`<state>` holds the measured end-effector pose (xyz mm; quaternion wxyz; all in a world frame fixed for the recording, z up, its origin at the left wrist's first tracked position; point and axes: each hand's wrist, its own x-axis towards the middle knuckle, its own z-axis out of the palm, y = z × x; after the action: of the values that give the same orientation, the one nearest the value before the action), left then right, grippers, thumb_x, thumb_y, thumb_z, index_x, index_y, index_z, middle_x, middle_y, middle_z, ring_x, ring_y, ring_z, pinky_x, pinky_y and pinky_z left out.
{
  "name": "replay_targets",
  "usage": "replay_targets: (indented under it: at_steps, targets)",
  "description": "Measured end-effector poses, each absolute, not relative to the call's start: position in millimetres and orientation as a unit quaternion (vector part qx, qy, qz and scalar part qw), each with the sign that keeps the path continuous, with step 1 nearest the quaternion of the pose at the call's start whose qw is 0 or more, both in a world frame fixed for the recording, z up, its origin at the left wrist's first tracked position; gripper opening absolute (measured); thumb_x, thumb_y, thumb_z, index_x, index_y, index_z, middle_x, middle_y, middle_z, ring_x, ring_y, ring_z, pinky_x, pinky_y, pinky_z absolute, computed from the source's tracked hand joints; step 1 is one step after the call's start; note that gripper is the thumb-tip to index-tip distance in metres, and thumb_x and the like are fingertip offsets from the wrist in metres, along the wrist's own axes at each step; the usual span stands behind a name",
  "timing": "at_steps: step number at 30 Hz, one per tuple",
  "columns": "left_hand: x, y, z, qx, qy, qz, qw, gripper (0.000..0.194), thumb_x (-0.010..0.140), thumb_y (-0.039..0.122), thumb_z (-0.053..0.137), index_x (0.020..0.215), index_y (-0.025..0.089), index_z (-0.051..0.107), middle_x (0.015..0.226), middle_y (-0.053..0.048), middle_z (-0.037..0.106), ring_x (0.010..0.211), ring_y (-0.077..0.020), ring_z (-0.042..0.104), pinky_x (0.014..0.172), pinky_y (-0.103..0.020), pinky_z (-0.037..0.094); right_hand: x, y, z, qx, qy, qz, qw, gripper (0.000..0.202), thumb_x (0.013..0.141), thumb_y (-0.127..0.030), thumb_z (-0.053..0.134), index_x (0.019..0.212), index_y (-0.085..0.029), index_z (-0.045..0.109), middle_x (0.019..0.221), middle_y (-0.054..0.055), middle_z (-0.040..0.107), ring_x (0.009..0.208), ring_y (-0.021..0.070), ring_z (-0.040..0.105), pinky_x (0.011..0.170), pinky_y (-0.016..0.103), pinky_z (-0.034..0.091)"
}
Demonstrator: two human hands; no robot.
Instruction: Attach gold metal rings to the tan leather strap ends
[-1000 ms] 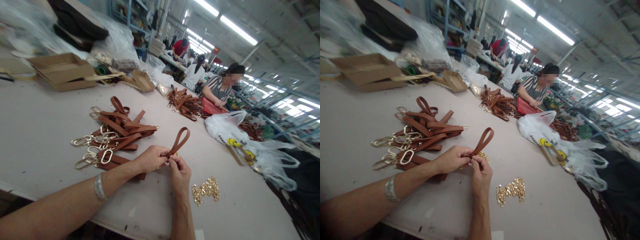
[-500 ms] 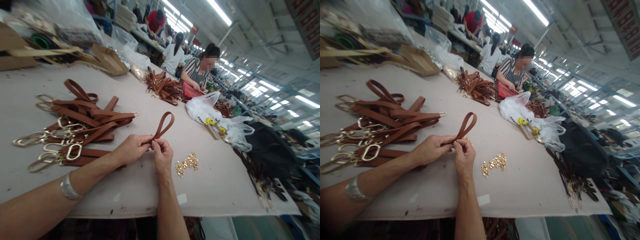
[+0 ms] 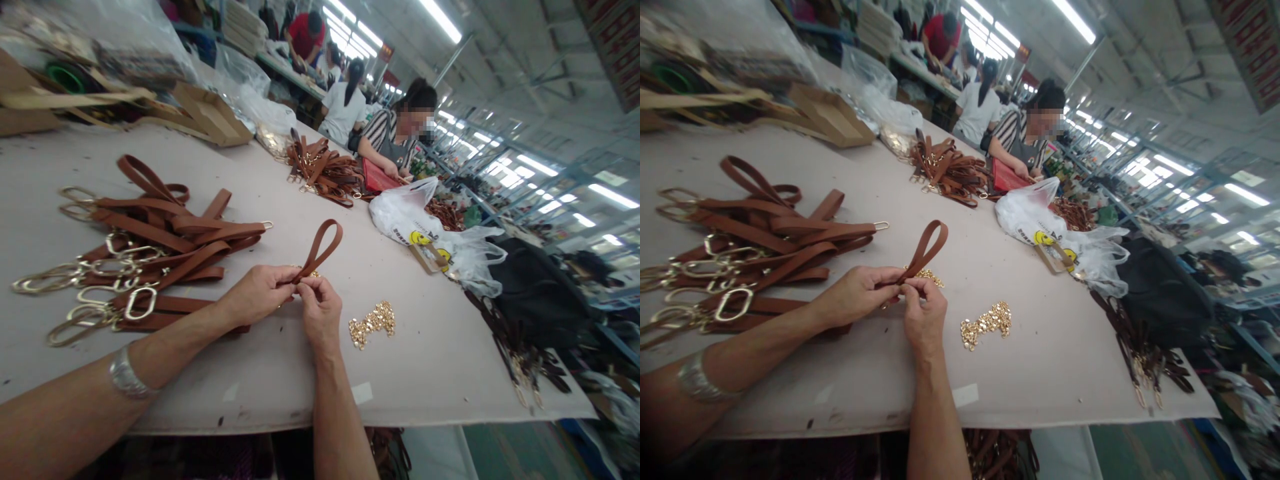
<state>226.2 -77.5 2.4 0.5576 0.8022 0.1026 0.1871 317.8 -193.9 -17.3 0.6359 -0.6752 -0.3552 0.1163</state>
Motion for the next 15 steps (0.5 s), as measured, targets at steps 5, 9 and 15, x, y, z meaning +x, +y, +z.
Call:
replay_targets:
  at_steps: [5,9,15]
  targets:
    - [222.6,-80.7,4.1,0.806,0.080,0.204,0.549,0.041,0.085,0.015,0.048,0.121,0.021,0.066,0.104,0.002,0.073,0.085,-0.0135,0.067,0.074,-0.017,0.051,318.8,-193.3,-23.3,-0.671,-0.316,0.098,0.664,0.010,0.079,-0.024,0.066,0.080,-0.020,0.057,0.076,-0.003,0.061,0.072,0.0130,0.060,0.070,0.026,0.050]
    - [219.3,-83.5,5.5,0.819,0.075,0.218,0.525,0.041,0.087,0.017,0.049,0.123,0.020,0.065,0.099,0.001,0.074,0.077,-0.0126,0.067,0.072,-0.017,0.052,317.7,-193.4,-25.6,-0.638,-0.293,0.123,0.701,0.016,0.076,-0.025,0.069,0.080,-0.020,0.054,0.074,-0.004,0.058,0.069,0.0123,0.058,0.068,0.027,0.050]
    - [217.2,-82.8,4.8,0.832,0.061,0.262,0.486,0.040,0.086,0.018,0.049,0.122,0.022,0.067,0.105,-0.001,0.073,0.095,-0.0177,0.067,0.089,-0.023,0.050,313.2,-192.8,-20.7,-0.609,-0.294,0.134,0.724,0.017,0.074,-0.023,0.069,0.082,-0.019,0.054,0.077,-0.003,0.060,0.072,0.0130,0.059,0.072,0.028,0.052]
